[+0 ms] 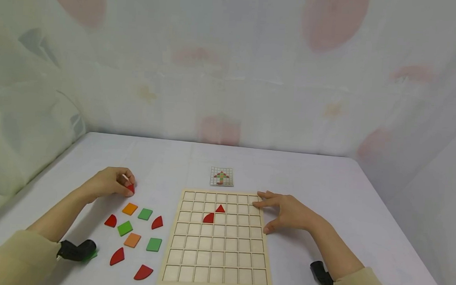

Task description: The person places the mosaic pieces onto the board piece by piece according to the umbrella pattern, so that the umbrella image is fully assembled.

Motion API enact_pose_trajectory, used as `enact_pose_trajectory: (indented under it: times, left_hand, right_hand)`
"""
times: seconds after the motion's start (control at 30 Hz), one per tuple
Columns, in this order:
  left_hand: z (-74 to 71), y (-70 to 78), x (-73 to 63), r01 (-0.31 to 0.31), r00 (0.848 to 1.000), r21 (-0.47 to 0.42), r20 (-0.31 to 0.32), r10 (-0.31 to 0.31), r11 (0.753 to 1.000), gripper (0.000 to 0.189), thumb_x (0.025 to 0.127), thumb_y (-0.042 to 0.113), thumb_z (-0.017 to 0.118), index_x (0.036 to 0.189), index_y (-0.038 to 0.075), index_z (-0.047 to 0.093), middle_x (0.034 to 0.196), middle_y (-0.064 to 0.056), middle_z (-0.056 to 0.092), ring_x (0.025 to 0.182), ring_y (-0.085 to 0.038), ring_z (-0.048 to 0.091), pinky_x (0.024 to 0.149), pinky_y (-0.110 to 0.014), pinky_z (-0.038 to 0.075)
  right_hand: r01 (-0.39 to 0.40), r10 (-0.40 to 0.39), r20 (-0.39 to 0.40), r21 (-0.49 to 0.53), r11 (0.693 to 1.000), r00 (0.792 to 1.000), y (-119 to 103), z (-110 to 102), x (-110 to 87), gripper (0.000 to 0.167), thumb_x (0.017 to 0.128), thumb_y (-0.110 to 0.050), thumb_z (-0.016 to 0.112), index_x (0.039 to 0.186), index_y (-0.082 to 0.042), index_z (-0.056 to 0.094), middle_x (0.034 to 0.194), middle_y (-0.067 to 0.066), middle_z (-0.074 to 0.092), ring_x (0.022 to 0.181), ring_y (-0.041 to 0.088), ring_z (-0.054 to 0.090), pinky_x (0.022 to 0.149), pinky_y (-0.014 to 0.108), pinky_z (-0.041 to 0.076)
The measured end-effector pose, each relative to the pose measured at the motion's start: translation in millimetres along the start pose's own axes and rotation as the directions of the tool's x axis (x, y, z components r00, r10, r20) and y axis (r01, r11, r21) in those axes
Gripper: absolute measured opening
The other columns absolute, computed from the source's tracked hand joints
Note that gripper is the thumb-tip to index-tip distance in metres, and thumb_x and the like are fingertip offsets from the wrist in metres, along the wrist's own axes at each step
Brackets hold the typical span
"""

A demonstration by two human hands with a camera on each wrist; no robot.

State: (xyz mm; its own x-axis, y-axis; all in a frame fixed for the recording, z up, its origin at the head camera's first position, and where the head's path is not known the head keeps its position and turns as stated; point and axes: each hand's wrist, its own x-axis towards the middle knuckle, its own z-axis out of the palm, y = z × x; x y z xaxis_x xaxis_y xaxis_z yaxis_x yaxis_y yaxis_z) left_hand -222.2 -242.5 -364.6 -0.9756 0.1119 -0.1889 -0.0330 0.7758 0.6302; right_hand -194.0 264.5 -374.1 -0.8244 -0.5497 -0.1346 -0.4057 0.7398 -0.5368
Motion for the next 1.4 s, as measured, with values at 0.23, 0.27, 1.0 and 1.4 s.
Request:
enact_pose_trajectory:
  times: [0.23,0.27,1.0,1.4]
  left_hand:
    - [-2.3,0.3,-0.2,-0.002,1.000,-0.054,0.024,0.003,0.999,0.016,0.088,0.011,0.070,0.099,0.002,0.063,0.088,-0.009,0.063,0.077,-0.019,0.056,0.065,-0.027,0.047]
    - [-2.8,0.1,-0.4,0.000,1.000,-0.064,0.030,0.002,0.998,0.016,0.088,0.011,0.069,0.100,0.001,0.063,0.089,-0.009,0.063,0.077,-0.018,0.056,0.065,-0.027,0.048]
    - [6.2,42.0,-6.9,-0.100,0.995,-0.131,-0.004,0.100,0.986,0.023,0.091,0.018,0.068,0.109,0.004,0.067,0.098,-0.011,0.068,0.083,-0.020,0.067,0.080,-0.034,0.058]
    - [28.4,82.2,-18.6,-0.120,0.993,-0.172,-0.015,0.119,0.978,0.017,0.090,0.021,0.070,0.105,0.012,0.070,0.097,-0.005,0.072,0.087,-0.023,0.068,0.083,-0.039,0.053]
  right_hand:
    - [-0.006,0.006,0.000,-0.004,1.000,1.000,-0.1,0.1,0.3,0.077,0.064,-0.053,0.082,0.134,-0.030,0.062,0.158,0.003,0.041,0.149,0.039,0.030,0.113,0.068,0.026]
    - [-0.009,0.009,0.000,-0.005,1.000,1.000,0.0,0.1,0.3,0.077,0.064,-0.053,0.082,0.134,-0.030,0.062,0.158,0.003,0.041,0.149,0.039,0.030,0.113,0.068,0.026]
    - [0.004,-0.004,0.002,0.000,1.000,1.000,-0.2,-1.2,0.1,0.077,0.064,-0.052,0.083,0.134,-0.029,0.062,0.158,0.004,0.041,0.149,0.039,0.030,0.114,0.067,0.026]
    - [0.005,-0.004,0.003,-0.001,1.000,1.000,-0.9,0.0,0.0,0.077,0.064,-0.051,0.083,0.134,-0.028,0.062,0.157,0.004,0.042,0.149,0.038,0.030,0.114,0.067,0.026]
